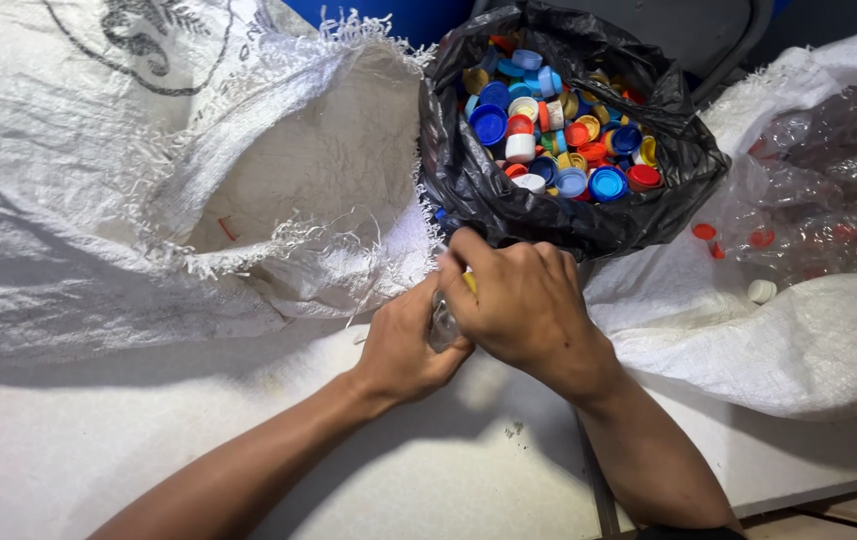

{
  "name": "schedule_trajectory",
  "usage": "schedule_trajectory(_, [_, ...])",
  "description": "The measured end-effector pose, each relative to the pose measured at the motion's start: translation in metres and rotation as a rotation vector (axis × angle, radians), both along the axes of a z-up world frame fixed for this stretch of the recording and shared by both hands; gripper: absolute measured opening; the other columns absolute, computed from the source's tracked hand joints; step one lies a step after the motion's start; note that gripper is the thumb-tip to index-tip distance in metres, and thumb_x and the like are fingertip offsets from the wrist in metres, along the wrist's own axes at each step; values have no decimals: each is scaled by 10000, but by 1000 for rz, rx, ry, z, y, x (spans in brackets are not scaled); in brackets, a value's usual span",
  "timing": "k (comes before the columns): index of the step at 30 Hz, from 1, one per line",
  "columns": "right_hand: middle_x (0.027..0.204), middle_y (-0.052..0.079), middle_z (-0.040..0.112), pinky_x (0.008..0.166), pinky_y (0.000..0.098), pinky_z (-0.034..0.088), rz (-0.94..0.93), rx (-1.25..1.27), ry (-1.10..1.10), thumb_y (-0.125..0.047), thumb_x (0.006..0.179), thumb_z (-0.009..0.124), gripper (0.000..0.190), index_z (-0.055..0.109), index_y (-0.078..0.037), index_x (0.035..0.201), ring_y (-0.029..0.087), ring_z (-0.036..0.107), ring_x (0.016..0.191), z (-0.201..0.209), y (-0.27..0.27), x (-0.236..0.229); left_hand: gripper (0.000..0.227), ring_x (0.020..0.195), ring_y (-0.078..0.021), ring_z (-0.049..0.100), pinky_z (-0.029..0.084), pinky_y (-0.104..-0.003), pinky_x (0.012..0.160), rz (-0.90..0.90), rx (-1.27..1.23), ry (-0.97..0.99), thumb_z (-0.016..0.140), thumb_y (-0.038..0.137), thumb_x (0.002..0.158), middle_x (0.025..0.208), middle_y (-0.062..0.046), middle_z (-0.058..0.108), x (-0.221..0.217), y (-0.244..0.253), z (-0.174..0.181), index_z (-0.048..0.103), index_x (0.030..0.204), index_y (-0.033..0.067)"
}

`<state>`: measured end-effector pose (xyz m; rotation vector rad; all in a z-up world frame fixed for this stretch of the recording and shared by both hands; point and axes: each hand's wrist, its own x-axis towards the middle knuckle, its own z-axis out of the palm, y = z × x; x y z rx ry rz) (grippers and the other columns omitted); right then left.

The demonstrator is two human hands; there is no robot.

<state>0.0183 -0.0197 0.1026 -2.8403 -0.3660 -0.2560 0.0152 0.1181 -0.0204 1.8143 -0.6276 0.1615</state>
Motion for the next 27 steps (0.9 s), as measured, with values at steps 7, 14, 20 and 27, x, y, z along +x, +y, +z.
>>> schedule_trajectory(7, [690,112,654,633,436,525,625,69,-200,-269,928,615,220,690,-61,932,302,673,647,8,-24,4,183,732,-232,623,531,-370,683,-552,-50,249,695,161,867,790,-141,666,19,9,-17,633,912,-4])
schedule_trajectory(14, [654,111,693,593,455,550,218,189,-71,-227,941,554,192,694,-96,924,322,701,587,-17,-12,11,389,747,-359,700,545,-450,658,15,140,72,764,224,784,864,-179,718,6,7,44,626,1089,26])
schedule_trajectory(20, [619,149,674,608,530,518,75,45,-71,-256,987,573,207,706,-108,934,387,672,596,-6,-21,13,498,749,-368,679,531,-466,689,-122,221,125,769,257,767,804,-181,704,24,17,25,607,1176,22])
schedule_trajectory(27, [590,114,577,580,453,497,629,225,-170,-193,879,562,197,677,-47,942,308,615,536,-1,-29,11,237,705,-183,548,473,-368,636,-926,-33,781,609,247,942,817,-45,591,33,34,35,616,968,12])
